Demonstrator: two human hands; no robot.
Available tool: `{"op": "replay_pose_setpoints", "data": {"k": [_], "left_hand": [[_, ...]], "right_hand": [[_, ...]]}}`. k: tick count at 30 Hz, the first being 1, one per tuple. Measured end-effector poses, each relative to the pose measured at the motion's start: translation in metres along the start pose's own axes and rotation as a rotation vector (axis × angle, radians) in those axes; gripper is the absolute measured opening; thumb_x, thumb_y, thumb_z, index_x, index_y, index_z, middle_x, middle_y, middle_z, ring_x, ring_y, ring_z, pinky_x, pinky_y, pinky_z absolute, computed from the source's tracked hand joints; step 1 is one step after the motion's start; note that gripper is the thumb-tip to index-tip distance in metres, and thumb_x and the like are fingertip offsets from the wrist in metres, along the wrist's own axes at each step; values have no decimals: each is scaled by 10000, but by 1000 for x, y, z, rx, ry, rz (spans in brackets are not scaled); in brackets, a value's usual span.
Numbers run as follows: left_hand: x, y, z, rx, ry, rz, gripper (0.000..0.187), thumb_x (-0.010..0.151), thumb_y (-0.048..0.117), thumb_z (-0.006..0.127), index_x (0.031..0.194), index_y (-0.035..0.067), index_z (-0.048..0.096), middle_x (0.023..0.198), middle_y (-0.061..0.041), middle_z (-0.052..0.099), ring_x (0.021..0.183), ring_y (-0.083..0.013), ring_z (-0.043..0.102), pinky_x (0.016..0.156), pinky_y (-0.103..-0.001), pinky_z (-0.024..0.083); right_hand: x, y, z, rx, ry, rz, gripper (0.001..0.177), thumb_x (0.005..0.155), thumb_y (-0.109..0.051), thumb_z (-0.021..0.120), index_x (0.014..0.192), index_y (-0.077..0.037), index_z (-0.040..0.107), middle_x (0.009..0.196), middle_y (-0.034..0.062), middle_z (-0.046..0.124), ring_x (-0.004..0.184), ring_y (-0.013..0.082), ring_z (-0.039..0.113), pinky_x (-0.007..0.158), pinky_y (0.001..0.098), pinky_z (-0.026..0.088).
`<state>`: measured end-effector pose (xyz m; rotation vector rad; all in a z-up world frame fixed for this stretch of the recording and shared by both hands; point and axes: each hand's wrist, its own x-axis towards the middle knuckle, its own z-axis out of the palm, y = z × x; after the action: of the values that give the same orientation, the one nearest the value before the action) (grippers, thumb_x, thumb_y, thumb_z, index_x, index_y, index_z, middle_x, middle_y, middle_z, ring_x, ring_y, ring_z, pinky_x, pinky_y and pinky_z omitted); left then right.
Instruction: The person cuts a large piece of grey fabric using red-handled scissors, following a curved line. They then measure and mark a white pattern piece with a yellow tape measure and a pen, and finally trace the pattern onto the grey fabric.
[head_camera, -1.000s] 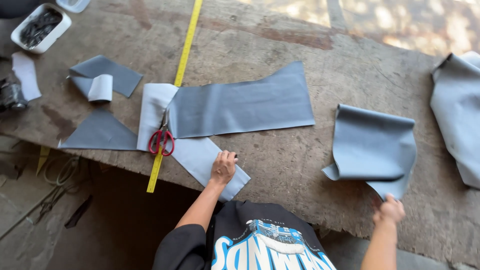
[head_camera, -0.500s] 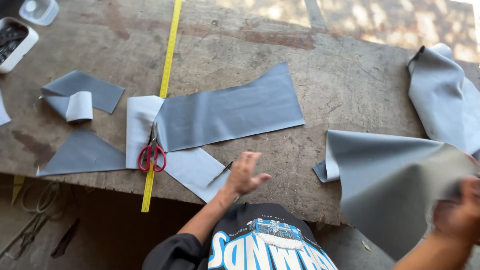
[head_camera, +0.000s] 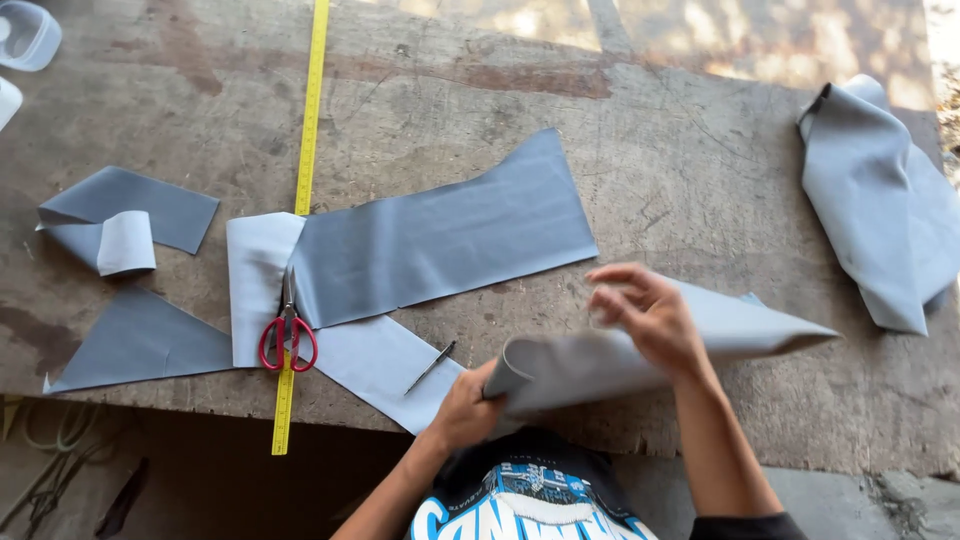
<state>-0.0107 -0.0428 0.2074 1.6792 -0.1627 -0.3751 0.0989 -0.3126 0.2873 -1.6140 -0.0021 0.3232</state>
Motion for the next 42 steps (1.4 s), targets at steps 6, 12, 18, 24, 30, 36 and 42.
{"op": "replay_pose_setpoints", "data": {"k": [6, 12, 18, 24, 30, 36, 42], "left_hand": [[-5, -11, 14, 270, -226, 18, 427, 739, 154, 585, 1141, 231, 706, 1018, -45, 797, 949, -315, 750, 792, -388, 558], [20, 10, 11, 297, -132, -170, 451, 761, 169, 560, 1182, 265, 692, 1001, -23, 784, 850, -354, 713, 730, -461, 528], [36, 13, 23, 312, -75, -280, 449, 739, 170, 573, 1171, 233, 678, 1008, -94, 778, 885, -375, 724, 771, -479, 544], [39, 12, 40, 491, -118, -265, 454, 737, 153, 596, 1181, 199, 680, 984, -105, 770, 861, -375, 703, 752, -503, 540], [17, -1, 57, 581, -33, -229, 480, 772, 147, 690, 1250, 158, 647, 1093, -96, 775, 955, -342, 673, 885, -485, 501], [3, -6, 63, 650, 33, -190, 448, 807, 118, 662, 1253, 156, 644, 1174, -103, 757, 1017, -359, 641, 864, -492, 493], [4, 8, 64, 656, -141, -182, 526, 898, 332, 733, 1380, 191, 575, 1239, -113, 710, 1140, -340, 590, 962, -493, 445]], "right_hand": [[145, 18, -5, -423, 283, 320, 750, 896, -524, 681, 1504, -114, 520, 1481, 146, 582, 1320, 251, 608, 1072, 382, 508], [259, 198, -12, -944, 444, 463, 1127, 815, -854, 566, 1599, -78, 331, 1563, 230, 311, 1430, 486, 341, 1118, 659, 316], [274, 273, -51, -1181, 736, 5, 664, 796, -683, 861, 1174, -170, 674, 1151, 155, 573, 1075, 432, 567, 929, 602, 439], [275, 273, -137, -1236, 700, 134, 647, 855, -685, 855, 1178, -172, 627, 1194, 182, 596, 1099, 458, 566, 873, 617, 449], [215, 278, -246, -1240, 776, 422, 724, 956, -692, 787, 1338, -126, 545, 1299, 235, 508, 1181, 468, 485, 923, 615, 403], [128, 283, -311, -1235, 895, 774, 765, 958, -705, 760, 1414, -133, 539, 1347, 266, 503, 1214, 434, 468, 941, 576, 384], [62, 250, -269, -1203, 813, 358, 734, 996, -431, 804, 1499, -73, 405, 1549, 357, 316, 1369, 594, 382, 1055, 689, 318]]}}
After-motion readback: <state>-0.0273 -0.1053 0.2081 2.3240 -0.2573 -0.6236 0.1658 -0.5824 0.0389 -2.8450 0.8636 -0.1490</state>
